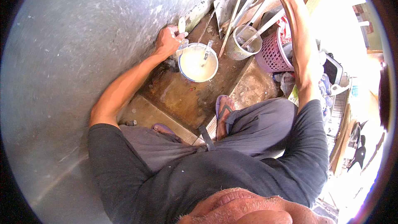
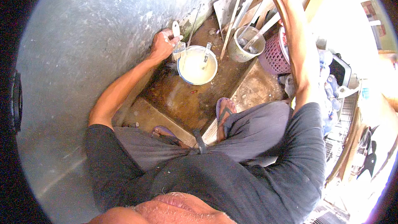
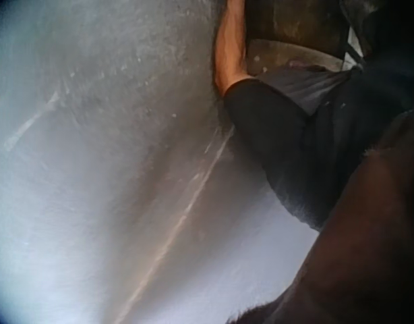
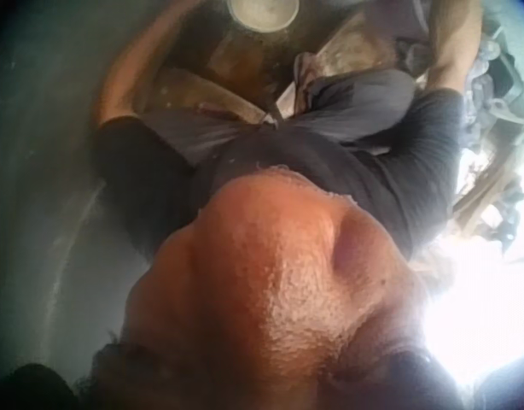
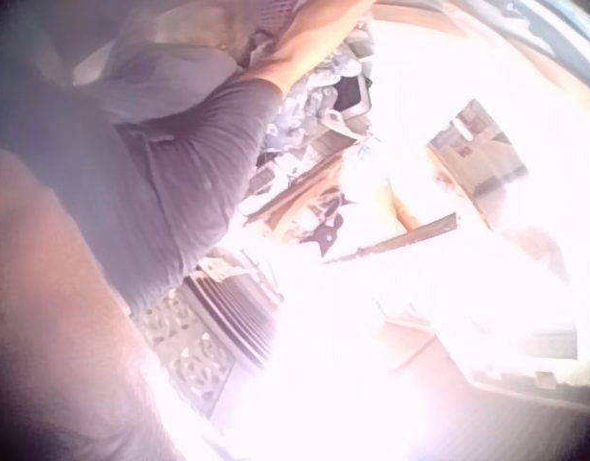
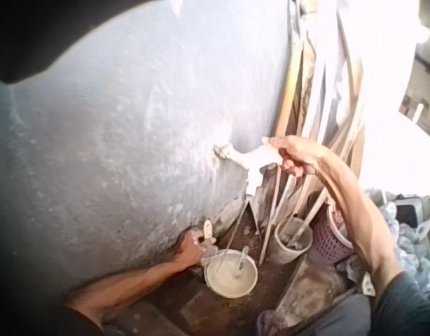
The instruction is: The person sits on the floor and stirs paint in a small bucket using a brush, then applies the paint to a plumbing fixture.
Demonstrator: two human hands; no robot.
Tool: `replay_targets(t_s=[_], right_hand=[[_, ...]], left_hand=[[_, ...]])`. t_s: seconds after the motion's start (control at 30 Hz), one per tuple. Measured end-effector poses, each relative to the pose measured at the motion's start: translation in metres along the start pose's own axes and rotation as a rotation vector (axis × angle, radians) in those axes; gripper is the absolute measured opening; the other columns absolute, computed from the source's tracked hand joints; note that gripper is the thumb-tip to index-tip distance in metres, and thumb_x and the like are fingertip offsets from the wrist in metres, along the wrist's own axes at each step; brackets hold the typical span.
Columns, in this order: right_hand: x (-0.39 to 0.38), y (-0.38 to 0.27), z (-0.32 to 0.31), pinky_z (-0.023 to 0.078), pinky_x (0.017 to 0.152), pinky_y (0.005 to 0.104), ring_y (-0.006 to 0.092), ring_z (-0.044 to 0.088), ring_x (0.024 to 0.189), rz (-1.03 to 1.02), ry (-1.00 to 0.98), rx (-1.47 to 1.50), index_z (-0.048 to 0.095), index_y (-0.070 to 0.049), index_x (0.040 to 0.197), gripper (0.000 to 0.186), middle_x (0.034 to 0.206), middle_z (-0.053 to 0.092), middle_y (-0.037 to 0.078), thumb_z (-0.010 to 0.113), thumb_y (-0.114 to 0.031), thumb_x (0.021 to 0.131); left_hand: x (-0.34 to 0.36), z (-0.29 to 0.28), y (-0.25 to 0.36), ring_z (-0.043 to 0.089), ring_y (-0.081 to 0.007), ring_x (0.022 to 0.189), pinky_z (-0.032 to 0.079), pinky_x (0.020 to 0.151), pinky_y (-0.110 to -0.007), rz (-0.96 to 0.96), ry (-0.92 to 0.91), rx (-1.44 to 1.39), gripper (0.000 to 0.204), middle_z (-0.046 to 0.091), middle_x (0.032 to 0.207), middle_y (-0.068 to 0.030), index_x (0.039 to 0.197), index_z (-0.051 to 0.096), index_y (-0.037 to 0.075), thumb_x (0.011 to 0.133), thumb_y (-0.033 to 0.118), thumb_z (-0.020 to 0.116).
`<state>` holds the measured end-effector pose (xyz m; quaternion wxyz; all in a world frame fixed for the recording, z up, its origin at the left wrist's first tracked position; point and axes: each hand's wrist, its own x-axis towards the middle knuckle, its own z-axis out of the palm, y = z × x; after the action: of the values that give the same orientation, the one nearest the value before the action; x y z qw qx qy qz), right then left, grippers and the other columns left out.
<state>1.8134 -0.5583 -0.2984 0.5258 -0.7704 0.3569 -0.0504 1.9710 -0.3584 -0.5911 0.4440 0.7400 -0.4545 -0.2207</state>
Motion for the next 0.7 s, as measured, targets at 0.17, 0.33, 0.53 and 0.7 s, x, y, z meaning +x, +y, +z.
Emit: replay_targets(t_s=[0.17, 0.33, 0.53, 0.7], right_hand=[[-0.006, 0.006, -0.013, 0.026, 0.028, 0.0234, 0.007, 0.034, 0.032, -0.01, 0.068, -0.049, 0.056, -0.007, 0.07, 0.045, 0.046, 0.041, -0.004, 0.05, -0.044, 0.095], [0.015, -0.002, 0.02, 0.028, 0.025, 0.0202, 0.0049, 0.037, 0.033, 0.004, -0.034, -0.055, 0.058, -0.005, 0.073, 0.042, 0.047, 0.045, -0.003, 0.046, -0.037, 0.098], [-0.001, -0.021, -0.016, 0.032, 0.027, 0.0189, 0.004, 0.041, 0.036, 0.13, 0.004, -0.324, 0.058, -0.004, 0.073, 0.042, 0.048, 0.047, -0.002, 0.044, -0.034, 0.099], [0.005, 0.018, -0.015, 0.038, 0.031, 0.02, 0.0103, 0.05, 0.039, -0.047, -0.075, 0.132, 0.062, -0.001, 0.075, 0.044, 0.051, 0.052, 0.003, 0.046, -0.036, 0.096]], left_hand=[[0.004, 0.013, 0.015, 0.063, -0.0173, 0.07, 0.048, 0.065, -0.034, -0.078, -0.068, -0.083, 0.022, 0.07, 0.081, -0.0116, 0.09, 0.07, -0.001, 0.081, 0.018, 0.072], [-0.015, -0.014, -0.016, 0.065, -0.0196, 0.066, 0.049, 0.063, -0.035, -0.045, 0.054, -0.012, 0.023, 0.07, 0.076, -0.0129, 0.091, 0.07, -0.001, 0.08, 0.019, 0.072], [0.011, 0.025, -0.01, 0.064, -0.021, 0.062, 0.049, 0.06, -0.036, 0.012, 0.002, 0.025, 0.023, 0.069, 0.072, -0.0135, 0.089, 0.072, 0.001, 0.079, 0.021, 0.073], [0.012, 0.01, -0.023, 0.066, -0.0231, 0.065, 0.05, 0.063, -0.036, 0.042, 0.04, -0.022, 0.026, 0.069, 0.075, -0.0145, 0.09, 0.071, 0.0, 0.078, 0.023, 0.073]])
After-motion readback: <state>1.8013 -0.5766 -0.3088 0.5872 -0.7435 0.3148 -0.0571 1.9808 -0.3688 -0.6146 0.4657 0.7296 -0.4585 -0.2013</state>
